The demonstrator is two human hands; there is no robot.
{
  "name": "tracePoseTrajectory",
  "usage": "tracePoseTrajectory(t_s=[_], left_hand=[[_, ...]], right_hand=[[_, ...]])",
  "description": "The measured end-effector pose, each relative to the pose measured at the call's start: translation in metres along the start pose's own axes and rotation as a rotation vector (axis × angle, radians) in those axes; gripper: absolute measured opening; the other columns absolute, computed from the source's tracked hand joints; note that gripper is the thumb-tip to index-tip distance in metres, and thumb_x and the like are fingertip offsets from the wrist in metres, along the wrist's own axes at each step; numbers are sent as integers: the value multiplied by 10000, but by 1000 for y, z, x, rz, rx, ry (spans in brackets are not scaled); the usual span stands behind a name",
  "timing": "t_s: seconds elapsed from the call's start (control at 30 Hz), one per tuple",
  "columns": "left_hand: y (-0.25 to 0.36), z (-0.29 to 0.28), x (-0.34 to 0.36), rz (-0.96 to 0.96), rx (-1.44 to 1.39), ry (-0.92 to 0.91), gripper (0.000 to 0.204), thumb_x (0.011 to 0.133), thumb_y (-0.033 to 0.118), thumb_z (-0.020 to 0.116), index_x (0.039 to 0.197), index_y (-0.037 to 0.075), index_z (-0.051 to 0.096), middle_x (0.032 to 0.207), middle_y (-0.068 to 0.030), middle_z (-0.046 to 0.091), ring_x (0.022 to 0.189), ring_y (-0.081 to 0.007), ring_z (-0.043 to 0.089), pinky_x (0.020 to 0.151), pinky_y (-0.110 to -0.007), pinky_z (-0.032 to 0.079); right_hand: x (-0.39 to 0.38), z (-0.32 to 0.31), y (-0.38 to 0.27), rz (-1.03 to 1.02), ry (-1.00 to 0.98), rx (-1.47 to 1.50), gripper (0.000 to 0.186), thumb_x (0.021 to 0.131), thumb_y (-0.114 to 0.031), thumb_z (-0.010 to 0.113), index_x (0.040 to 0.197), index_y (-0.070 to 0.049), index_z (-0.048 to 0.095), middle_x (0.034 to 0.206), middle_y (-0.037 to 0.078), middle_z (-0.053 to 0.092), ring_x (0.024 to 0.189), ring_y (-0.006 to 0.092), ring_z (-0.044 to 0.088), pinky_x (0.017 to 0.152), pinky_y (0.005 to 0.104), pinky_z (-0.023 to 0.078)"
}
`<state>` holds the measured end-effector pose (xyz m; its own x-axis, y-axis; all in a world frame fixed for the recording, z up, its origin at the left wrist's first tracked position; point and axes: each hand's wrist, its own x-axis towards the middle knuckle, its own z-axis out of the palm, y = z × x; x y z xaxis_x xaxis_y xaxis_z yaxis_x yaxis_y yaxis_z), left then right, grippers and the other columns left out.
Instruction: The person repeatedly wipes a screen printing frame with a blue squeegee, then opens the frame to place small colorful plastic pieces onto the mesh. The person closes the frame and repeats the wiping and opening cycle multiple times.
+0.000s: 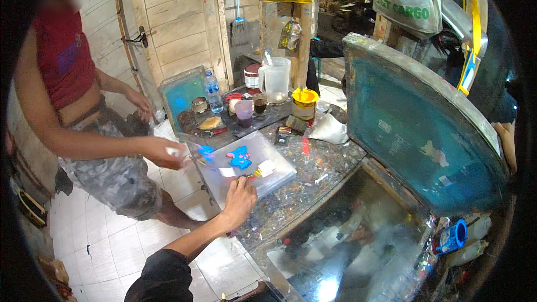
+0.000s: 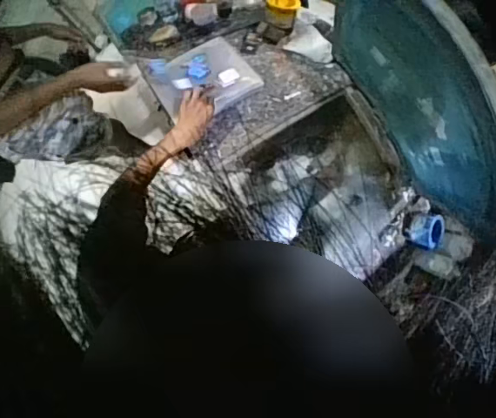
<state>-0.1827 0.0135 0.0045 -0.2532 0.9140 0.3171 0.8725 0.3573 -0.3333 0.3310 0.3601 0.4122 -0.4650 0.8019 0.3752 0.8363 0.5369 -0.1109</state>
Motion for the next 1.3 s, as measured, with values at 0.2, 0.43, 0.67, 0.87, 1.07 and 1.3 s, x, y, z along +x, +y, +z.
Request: tracePoseTrajectory(t_s=[0.2,0.43,0.67,0.87,1.07,1.3], left_hand=[[-57,-17,46,-148,-387,-218,152,911,126,642,946,-2,716,1017,-212,704,1017,-393,666,843,-509,514],[-92,-86,91,329,-534,-257,170,919,100,618,993,-53,619,1053,-281,667,1027,-452,665,869,-530,528],[67,-65,-13,715,-577,-459,616,1038,530,532,1541,180,465,1560,-189,452,1454,-420,396,1133,-589,381],[204,-59,-88,783,-607,-296,761,990,623,556,1633,263,366,1734,-100,221,1589,-464,98,1208,-718,153],[279,-80,-47,907,-753,-239,702,986,564,589,1570,189,480,1711,-138,268,1593,-451,107,1203,-732,131],[214,-77,-53,726,-589,-475,761,957,545,635,1611,224,417,1725,-112,250,1588,-387,181,1228,-696,54]], right_hand=[[2,9,21,19,31,-187,386,1004,-311,529,1211,-38,706,1091,231,681,1074,327,628,964,403,476],[14,25,44,-6,88,-333,323,984,-216,539,1232,-105,715,1222,210,660,1168,364,615,1022,399,476],[4,16,23,-152,76,-348,294,1004,-205,511,1236,-119,669,1065,230,661,1082,410,614,929,455,500],[-10,3,-18,-32,-33,-360,398,1038,-350,466,1174,-60,703,1160,273,689,1118,417,662,992,469,499],[-42,-1,-45,110,33,-15,575,1018,-432,478,1145,75,718,1267,334,673,1207,427,654,1053,457,460],[-28,-10,-48,48,-147,-100,537,1009,-409,459,1231,10,709,1295,317,666,1223,410,650,1049,453,462]])
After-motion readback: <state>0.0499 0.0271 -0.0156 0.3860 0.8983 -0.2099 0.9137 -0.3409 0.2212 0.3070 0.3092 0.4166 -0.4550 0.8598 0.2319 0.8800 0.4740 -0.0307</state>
